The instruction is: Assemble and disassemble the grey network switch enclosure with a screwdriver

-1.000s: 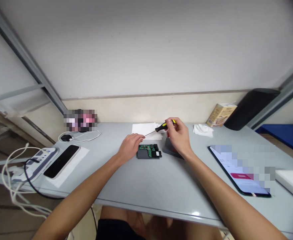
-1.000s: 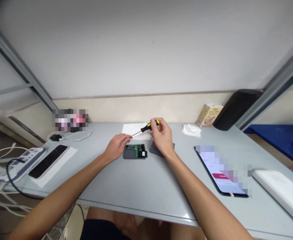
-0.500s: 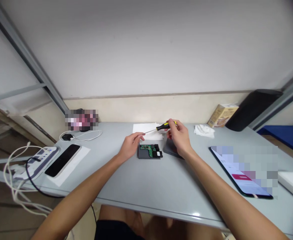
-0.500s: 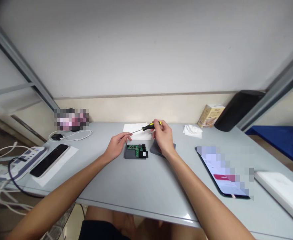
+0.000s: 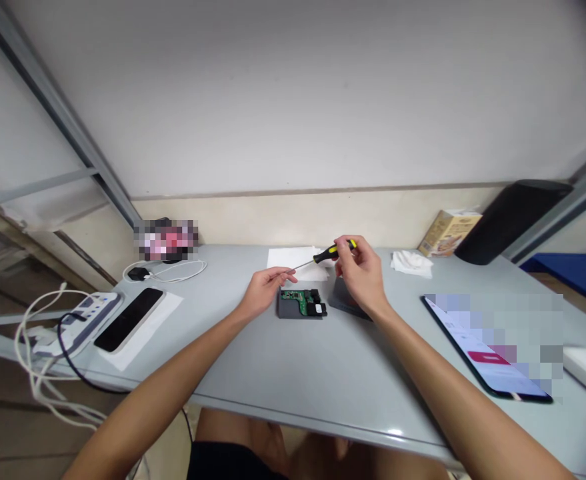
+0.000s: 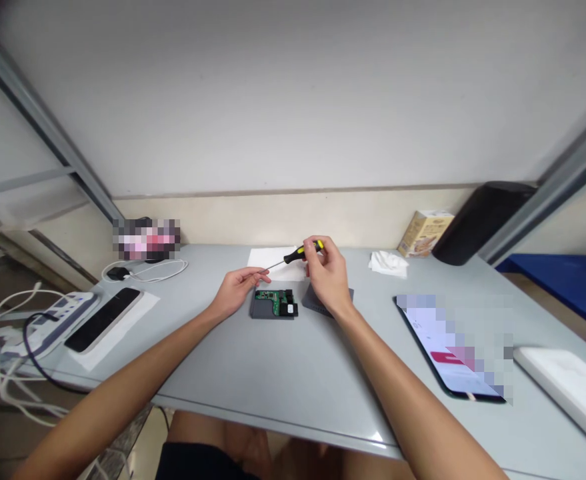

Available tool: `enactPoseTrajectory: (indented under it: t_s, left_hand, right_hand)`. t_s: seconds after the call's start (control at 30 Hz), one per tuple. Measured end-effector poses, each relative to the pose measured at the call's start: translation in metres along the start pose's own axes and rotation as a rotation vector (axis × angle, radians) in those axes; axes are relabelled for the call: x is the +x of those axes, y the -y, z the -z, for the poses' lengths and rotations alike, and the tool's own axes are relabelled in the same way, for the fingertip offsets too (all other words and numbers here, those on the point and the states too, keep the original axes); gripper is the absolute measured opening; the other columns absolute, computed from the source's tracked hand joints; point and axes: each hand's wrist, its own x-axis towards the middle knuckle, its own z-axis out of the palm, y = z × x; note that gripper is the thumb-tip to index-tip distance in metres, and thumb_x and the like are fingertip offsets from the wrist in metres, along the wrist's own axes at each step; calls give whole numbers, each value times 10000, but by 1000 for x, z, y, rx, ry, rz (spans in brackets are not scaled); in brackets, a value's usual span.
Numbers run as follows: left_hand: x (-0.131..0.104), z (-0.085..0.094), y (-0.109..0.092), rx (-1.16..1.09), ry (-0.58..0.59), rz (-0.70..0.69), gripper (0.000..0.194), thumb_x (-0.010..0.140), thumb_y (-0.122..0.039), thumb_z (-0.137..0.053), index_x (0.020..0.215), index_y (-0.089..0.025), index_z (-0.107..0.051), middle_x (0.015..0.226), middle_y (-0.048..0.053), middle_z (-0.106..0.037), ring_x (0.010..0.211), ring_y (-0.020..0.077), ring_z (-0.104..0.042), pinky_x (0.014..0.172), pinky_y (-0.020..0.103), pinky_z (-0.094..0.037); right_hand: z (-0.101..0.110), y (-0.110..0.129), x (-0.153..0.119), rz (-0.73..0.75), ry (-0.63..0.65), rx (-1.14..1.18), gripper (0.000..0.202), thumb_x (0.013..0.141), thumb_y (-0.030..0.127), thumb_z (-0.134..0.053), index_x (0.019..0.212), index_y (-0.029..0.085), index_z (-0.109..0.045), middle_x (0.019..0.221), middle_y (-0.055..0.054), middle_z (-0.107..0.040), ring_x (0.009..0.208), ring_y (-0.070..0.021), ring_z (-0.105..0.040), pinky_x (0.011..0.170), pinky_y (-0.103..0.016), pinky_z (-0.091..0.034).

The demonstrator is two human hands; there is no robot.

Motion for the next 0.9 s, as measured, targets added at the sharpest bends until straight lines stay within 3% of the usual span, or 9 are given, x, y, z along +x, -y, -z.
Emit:
enactPoseTrajectory:
  t_s: [0.43, 0.9]
  left_hand:
    - [-3, -1, -5, 63, -16, -10, 436, 983, -513, -636, 1176, -149, -782, 1053, 111, -823, 986, 221, -718, 930, 358, -556]
    - [-6, -2, -7, 50, -2, -25, 469, 1010, -473, -606, 1308, -131, -724, 1025, 111, -816, 952, 207, -703, 901, 327, -529]
  right_hand:
    - [0, 1, 1, -24, 19, 49, 512, 848, 702, -712, 1029, 226, -661, 732, 25, -620, 489, -95, -497, 460, -252, -412]
    - [-1, 2, 0, -32, 10, 55, 539, 824, 716, -729, 1020, 217, -672, 716, 32, -613, 476, -92, -487, 461, -261, -403]
